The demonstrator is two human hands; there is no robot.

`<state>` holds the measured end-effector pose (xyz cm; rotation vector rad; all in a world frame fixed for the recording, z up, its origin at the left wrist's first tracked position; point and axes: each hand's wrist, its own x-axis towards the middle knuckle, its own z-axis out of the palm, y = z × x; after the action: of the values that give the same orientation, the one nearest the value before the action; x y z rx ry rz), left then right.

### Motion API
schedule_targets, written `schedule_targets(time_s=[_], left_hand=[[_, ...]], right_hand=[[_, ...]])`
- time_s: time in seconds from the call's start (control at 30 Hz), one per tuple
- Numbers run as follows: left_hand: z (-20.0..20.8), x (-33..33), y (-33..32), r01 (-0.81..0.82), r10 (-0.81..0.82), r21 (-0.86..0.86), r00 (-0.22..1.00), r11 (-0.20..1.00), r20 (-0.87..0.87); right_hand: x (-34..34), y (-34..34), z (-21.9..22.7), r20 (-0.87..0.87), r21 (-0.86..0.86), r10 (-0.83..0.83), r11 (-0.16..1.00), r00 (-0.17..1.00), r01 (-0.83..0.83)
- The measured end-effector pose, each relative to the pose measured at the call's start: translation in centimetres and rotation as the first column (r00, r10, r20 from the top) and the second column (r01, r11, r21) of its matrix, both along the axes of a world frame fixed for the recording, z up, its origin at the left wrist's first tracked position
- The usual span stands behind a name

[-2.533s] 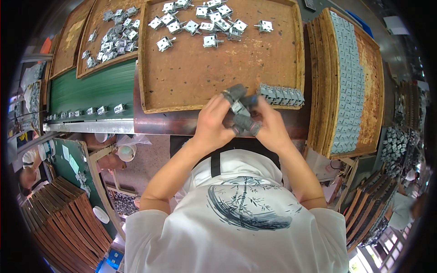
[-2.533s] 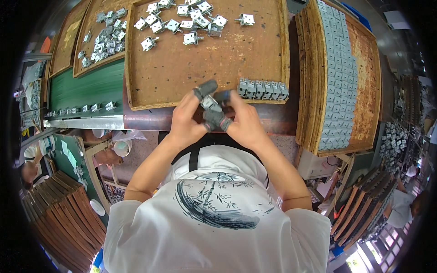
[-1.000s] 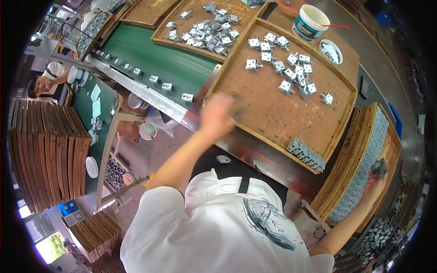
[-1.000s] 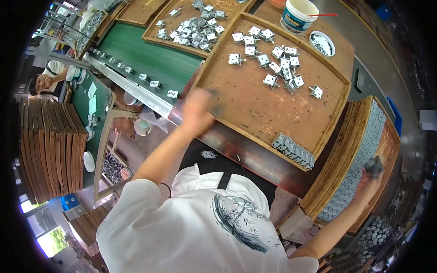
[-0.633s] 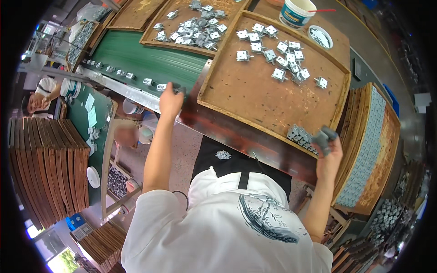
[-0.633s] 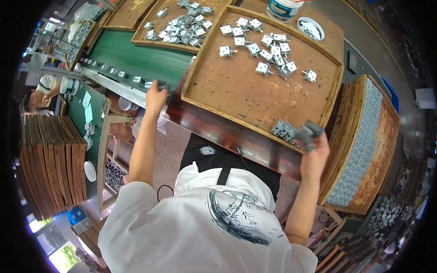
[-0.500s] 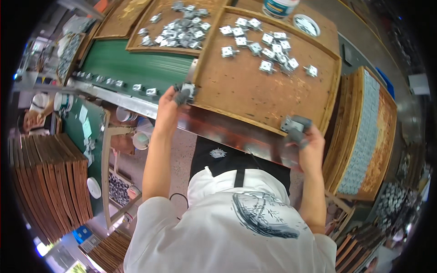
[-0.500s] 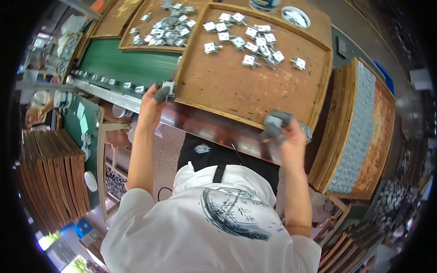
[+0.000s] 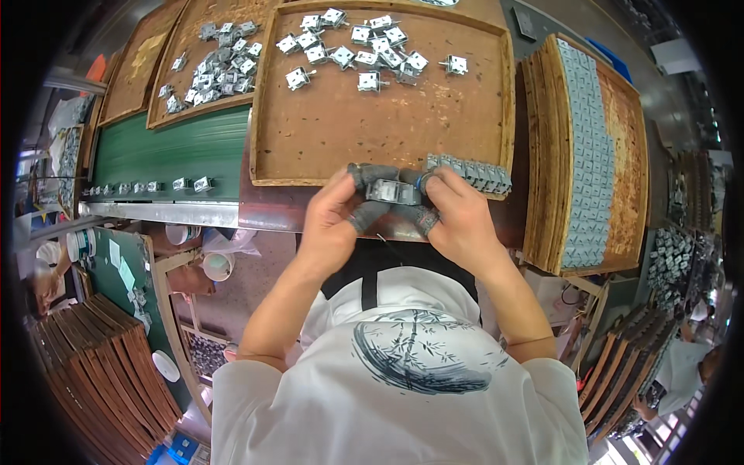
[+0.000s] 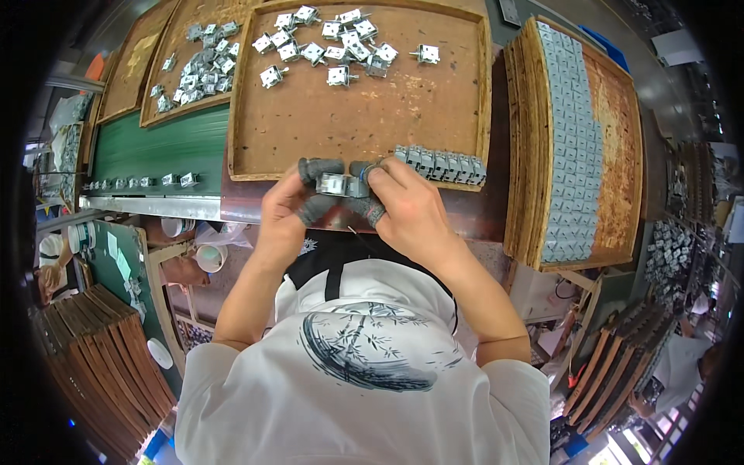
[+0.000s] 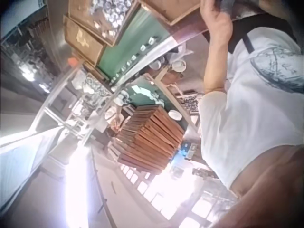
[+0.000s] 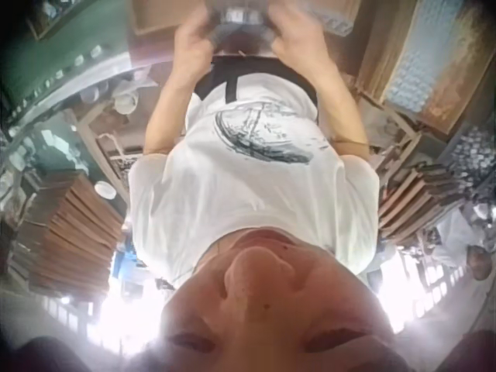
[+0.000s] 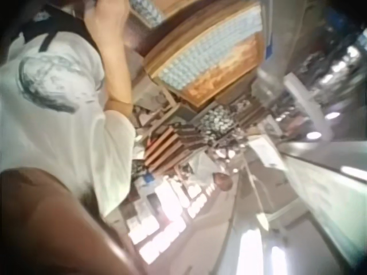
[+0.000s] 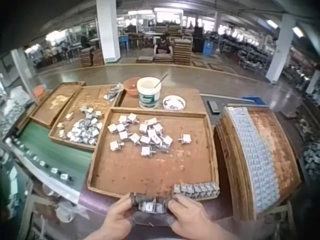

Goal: Assembling small electronic components into trays using alignment fixtures at a production station.

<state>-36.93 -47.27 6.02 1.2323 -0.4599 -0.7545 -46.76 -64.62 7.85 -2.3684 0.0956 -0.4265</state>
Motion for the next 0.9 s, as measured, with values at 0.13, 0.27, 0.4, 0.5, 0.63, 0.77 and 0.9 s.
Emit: schedule_targets(time_s=[0.13,0.27,0.4,0.5,0.63,0.77,0.9], left_hand=[[-1.9,-1.5,-1.7,-0.046,0.029,0.101,0.986,0.994,0.164],[-2.2,-1.2,-2.2,-0.029,0.030,0.080,1.000,0.996,-0.011],[-2.0,-1.1,-2.6,0.012,-0.010,0.027,0.996,1.000,-0.083],[-2.5,-1.7,-3.4,-0.021,0.006,0.095,0.986,0.995,0.164],[-3.1,-1.6,-3.5,-0.041,-0.006,0.193,0.971,0.980,0.237],[-2.1,-2.5,-4.5,-0.216,-0.056,0.300,0.719,0.929,0.692],[-3.7,-1.4,-5.0,-0.220,-0.050,0.236,0.623,0.946,0.781]], right_hand=[[-0.4,-0.3,-2.7,0.096,-0.116,-0.051,0.991,0.994,0.063],[-0.9,-1.3,-2.7,-0.017,0.014,-0.058,0.998,0.998,0.058],[-1.0,-1.6,-1.9,-0.032,0.091,-0.086,0.992,0.996,0.089],[-0.9,-1.3,-3.1,0.021,-0.058,-0.135,0.989,0.991,0.136],[-0.8,-1.1,-3.9,0.073,-0.071,-0.160,0.984,0.984,0.165],[-1.2,-0.6,-3.3,0.031,-0.010,-0.170,0.985,0.985,0.171],[-1.5,-1.0,-2.6,-0.108,0.061,-0.160,0.984,0.981,0.167]])
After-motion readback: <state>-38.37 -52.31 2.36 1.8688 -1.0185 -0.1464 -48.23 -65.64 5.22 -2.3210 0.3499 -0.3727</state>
